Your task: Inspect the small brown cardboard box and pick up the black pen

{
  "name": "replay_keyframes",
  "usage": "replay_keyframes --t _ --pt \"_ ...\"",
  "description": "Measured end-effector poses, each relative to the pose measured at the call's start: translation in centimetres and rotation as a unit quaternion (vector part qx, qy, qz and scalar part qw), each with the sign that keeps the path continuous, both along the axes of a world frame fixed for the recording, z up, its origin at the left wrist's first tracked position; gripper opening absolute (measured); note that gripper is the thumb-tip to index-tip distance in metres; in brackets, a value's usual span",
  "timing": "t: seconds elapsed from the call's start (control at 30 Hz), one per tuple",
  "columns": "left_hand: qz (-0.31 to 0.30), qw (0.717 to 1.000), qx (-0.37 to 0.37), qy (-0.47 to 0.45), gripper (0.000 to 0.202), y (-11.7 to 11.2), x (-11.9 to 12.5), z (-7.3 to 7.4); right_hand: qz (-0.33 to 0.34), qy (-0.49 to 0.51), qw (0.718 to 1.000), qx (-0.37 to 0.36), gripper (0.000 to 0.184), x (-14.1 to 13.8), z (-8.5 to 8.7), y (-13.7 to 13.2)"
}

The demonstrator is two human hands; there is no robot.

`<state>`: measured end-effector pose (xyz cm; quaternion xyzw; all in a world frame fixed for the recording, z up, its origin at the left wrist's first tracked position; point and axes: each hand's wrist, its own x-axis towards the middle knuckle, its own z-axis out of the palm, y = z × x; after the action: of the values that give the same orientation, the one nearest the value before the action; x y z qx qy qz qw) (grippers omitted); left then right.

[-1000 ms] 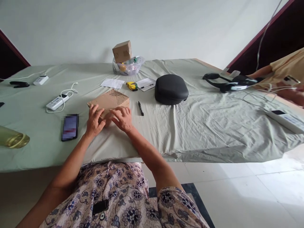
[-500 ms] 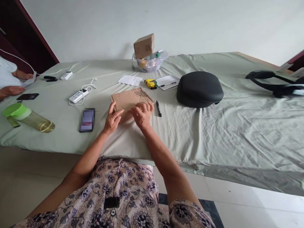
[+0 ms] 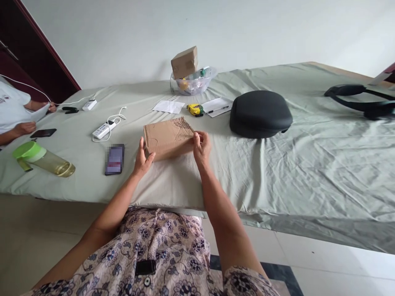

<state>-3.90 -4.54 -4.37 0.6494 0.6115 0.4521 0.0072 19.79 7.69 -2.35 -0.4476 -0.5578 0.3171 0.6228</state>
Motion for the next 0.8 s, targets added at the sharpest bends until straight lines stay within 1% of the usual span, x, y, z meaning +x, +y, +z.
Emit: replay_keyframes --t 0.07,0.13,0.2,0.3,0.37,0.43,0.5,0.57,0.63,0.7,0.8 --pt "0.025 0.999 -0.029 0.022 0.079 0.2 -0.2 -0.5 0.007 -0.001 1.0 -0.007 0.054 -0.3 0.0 -0.1" --pt "0.048 0.996 -0.053 0.049 0.071 0.4 -0.2 -1.0 0.005 -0.014 1.0 -0.011 0.057 -0.5 -0.2 -0.1" --pt "0.067 0.993 -0.062 0.07 0.067 0.5 -0.1 -1.3 0.013 -0.016 1.0 -0.019 0.06 -0.7 -0.5 0.0" --pt "0.073 0.991 -0.078 0.079 0.069 0.6 0.2 -1.5 0.041 -0.001 0.999 -0.028 0.061 -0.7 -1.0 0.3" --pt "0.085 0.989 -0.101 0.066 0.065 0.7 0.2 -1.3 0.055 0.012 0.998 -0.031 0.062 -0.7 -1.3 0.5" --pt "0.107 0.985 -0.127 0.034 0.055 0.7 0.1 -0.9 0.082 0.018 0.996 -0.032 0.062 -0.6 -1.6 0.7" --pt "0.128 0.981 -0.148 -0.018 0.045 0.4 -0.2 -0.3 0.115 0.021 0.993 -0.021 0.063 -0.7 -1.7 0.7" --pt "0.137 0.976 -0.15 -0.081 0.042 0.1 -0.5 0.2 0.145 0.027 0.989 -0.002 0.064 -0.7 -1.7 0.6" --pt "0.131 0.973 -0.121 -0.146 0.045 -0.3 -0.6 0.7 0.158 0.033 0.987 0.015 0.067 -0.8 -1.6 0.4" --pt "0.114 0.97 -0.069 -0.203 0.049 -0.5 -0.6 0.9 0.161 0.018 0.986 0.039 0.073 -0.7 -1.6 0.2" --pt "0.083 0.967 -0.018 -0.242 0.057 -0.6 -0.4 0.8 0.151 -0.054 0.983 0.095 0.094 -0.7 -1.7 -0.2"
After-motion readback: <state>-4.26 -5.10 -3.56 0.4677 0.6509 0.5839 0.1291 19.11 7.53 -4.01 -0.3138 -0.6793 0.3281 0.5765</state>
